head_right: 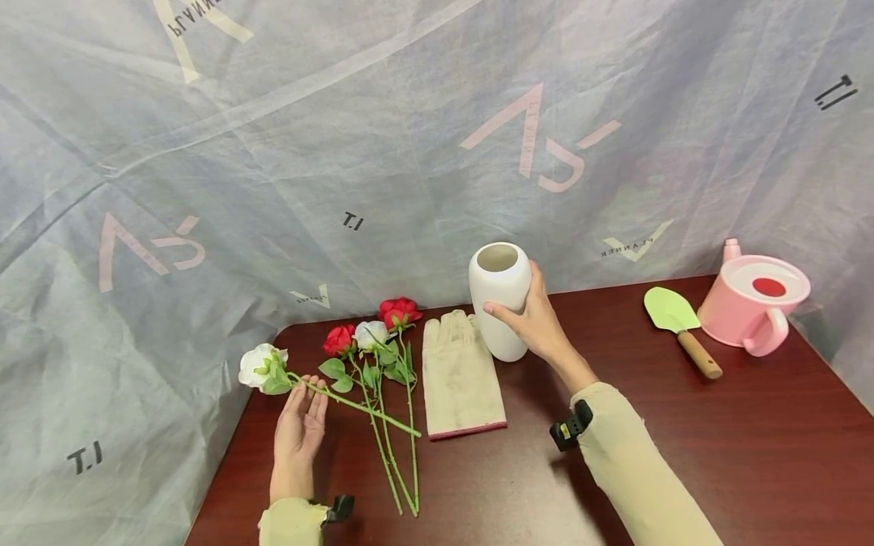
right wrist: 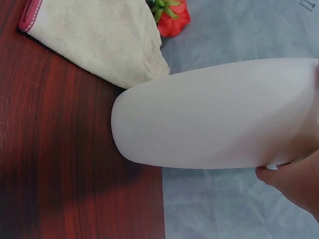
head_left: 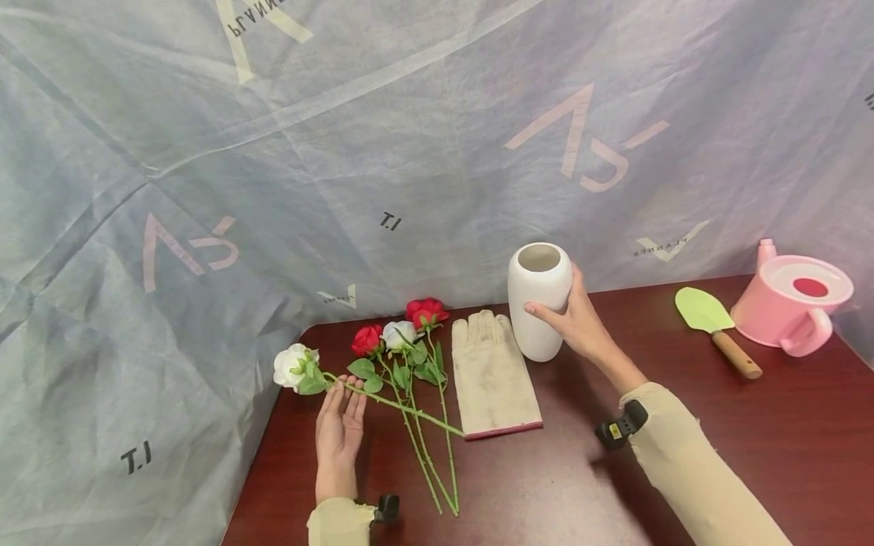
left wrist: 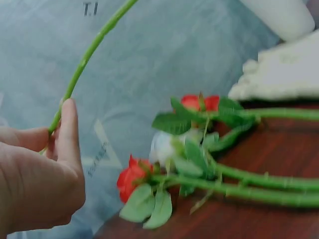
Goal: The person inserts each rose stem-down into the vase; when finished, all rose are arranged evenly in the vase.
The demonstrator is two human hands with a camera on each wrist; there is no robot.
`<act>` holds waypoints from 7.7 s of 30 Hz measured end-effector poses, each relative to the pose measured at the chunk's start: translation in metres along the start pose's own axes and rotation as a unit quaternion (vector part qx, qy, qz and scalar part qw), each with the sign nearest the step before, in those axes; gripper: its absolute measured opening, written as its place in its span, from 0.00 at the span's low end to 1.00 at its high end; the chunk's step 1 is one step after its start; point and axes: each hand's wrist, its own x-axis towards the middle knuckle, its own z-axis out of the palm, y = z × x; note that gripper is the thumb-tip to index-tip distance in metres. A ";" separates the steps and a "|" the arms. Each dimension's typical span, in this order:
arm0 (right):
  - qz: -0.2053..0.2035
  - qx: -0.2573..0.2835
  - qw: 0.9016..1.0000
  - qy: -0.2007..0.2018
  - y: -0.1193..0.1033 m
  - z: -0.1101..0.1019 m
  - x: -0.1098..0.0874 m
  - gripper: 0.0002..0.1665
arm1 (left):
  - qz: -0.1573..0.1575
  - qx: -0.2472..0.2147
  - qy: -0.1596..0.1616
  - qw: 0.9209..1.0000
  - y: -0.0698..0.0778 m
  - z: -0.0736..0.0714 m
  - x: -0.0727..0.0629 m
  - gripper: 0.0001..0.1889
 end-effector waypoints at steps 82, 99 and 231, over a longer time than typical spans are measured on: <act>-0.010 0.011 1.000 0.002 0.001 0.004 0.000 0.55 | 0.232 0.013 -0.071 0.970 -0.062 0.218 0.006 0.09; -0.002 -0.006 1.000 0.006 0.001 0.003 -0.001 0.55 | 0.308 0.135 -0.098 0.936 -0.081 0.237 0.006 0.12; -0.021 0.008 0.999 0.033 0.006 0.013 -0.005 0.54 | -0.017 0.444 0.047 0.895 -0.049 -0.044 0.042 0.17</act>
